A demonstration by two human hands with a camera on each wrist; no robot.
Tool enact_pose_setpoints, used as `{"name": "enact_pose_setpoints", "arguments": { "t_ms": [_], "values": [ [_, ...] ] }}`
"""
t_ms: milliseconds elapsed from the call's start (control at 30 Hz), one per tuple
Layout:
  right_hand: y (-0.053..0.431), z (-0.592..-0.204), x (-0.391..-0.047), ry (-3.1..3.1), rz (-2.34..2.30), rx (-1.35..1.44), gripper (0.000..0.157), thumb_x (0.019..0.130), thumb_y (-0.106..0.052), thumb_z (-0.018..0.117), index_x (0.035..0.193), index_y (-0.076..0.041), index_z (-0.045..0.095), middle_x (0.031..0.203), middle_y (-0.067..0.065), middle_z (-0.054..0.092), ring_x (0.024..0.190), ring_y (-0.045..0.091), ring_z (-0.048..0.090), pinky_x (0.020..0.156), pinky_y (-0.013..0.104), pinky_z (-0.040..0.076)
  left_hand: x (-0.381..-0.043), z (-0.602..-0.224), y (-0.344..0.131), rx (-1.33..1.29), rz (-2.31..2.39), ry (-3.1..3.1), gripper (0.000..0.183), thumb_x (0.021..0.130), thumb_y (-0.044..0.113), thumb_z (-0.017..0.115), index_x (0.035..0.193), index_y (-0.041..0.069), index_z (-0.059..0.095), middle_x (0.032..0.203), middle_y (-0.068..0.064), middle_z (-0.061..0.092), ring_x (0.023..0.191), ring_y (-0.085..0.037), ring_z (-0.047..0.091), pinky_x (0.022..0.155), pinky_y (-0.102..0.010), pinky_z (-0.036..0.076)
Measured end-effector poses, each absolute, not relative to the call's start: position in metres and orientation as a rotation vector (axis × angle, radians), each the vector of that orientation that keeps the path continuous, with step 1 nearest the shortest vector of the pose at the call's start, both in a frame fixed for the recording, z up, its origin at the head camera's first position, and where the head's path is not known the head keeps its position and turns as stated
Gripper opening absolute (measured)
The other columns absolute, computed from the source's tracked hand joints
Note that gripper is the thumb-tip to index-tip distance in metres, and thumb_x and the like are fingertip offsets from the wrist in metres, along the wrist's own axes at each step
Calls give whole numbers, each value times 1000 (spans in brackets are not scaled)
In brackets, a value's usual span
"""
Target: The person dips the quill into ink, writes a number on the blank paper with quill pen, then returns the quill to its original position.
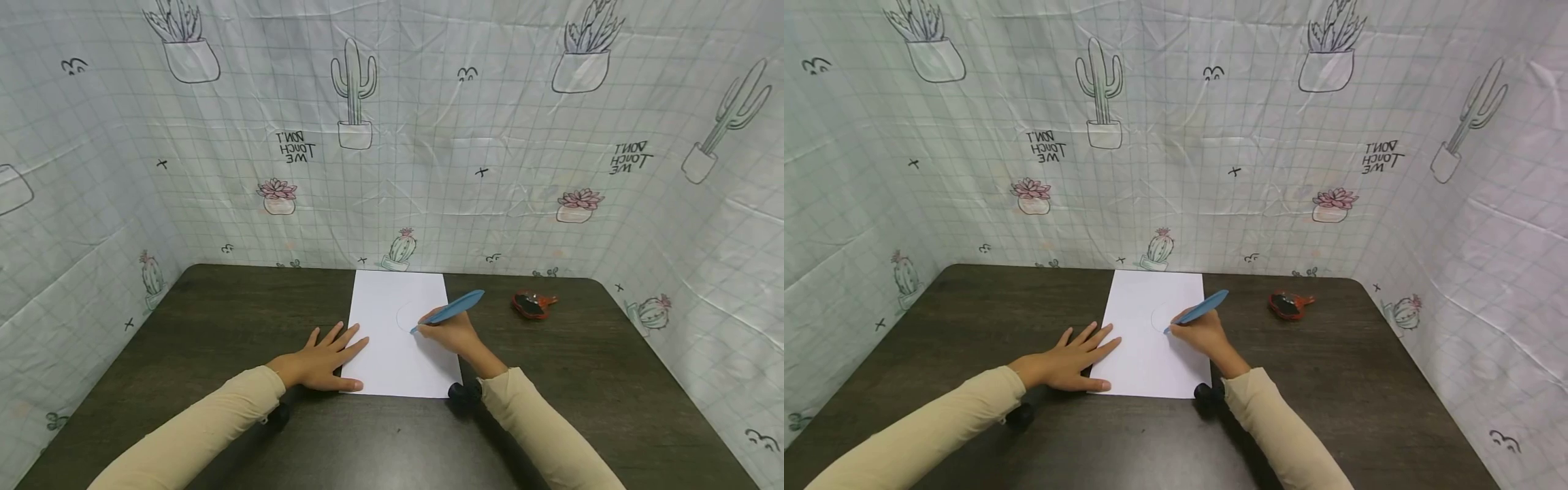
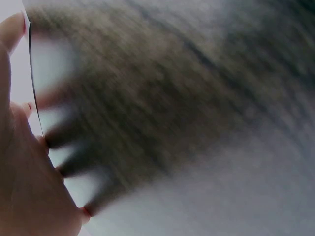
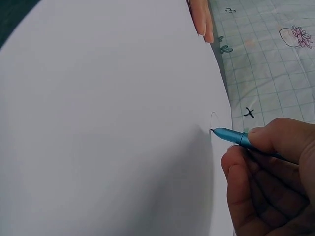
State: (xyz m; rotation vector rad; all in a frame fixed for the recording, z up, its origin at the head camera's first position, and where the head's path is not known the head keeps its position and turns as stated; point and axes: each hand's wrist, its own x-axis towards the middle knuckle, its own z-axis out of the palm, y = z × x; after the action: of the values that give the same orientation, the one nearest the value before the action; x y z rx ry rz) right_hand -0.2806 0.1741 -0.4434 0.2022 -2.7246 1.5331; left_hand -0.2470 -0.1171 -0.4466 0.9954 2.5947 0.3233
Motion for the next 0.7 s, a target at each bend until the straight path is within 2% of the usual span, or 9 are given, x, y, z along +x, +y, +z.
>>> {"name": "enact_pose_setpoints", "arguments": {
  "t_ms": [333, 567, 700],
  "values": [
    [184, -444, -278, -2731, 1486, 193, 8, 80, -6, 72, 85, -1, 76, 75, 5, 71, 63, 13, 57, 60, 28, 46, -247, -449, -117, 991, 327, 2600, 84, 91, 63, 49, 156, 22, 14, 162, -8, -1, 147, -36, -4, 108, -69, 0],
    [190, -445, -279, -2715, 1453, 166, 9, 81, -6, 70, 86, -2, 75, 72, 4, 70, 60, 13, 48, 57, 26, 38, -249, -451, -118, 991, 326, 2597, 85, 91, 64, 48, 156, 22, 14, 162, -8, -2, 147, -36, -4, 108, -69, 0],
    [192, -446, -279, -2678, 1442, 123, 11, 81, -6, 69, 88, -1, 76, 73, 4, 71, 60, 13, 49, 58, 27, 39, -249, -451, -117, 991, 327, 2596, 85, 91, 64, 48, 156, 22, 14, 162, -7, -2, 147, -35, -4, 108, -69, -1]
  ]
}}
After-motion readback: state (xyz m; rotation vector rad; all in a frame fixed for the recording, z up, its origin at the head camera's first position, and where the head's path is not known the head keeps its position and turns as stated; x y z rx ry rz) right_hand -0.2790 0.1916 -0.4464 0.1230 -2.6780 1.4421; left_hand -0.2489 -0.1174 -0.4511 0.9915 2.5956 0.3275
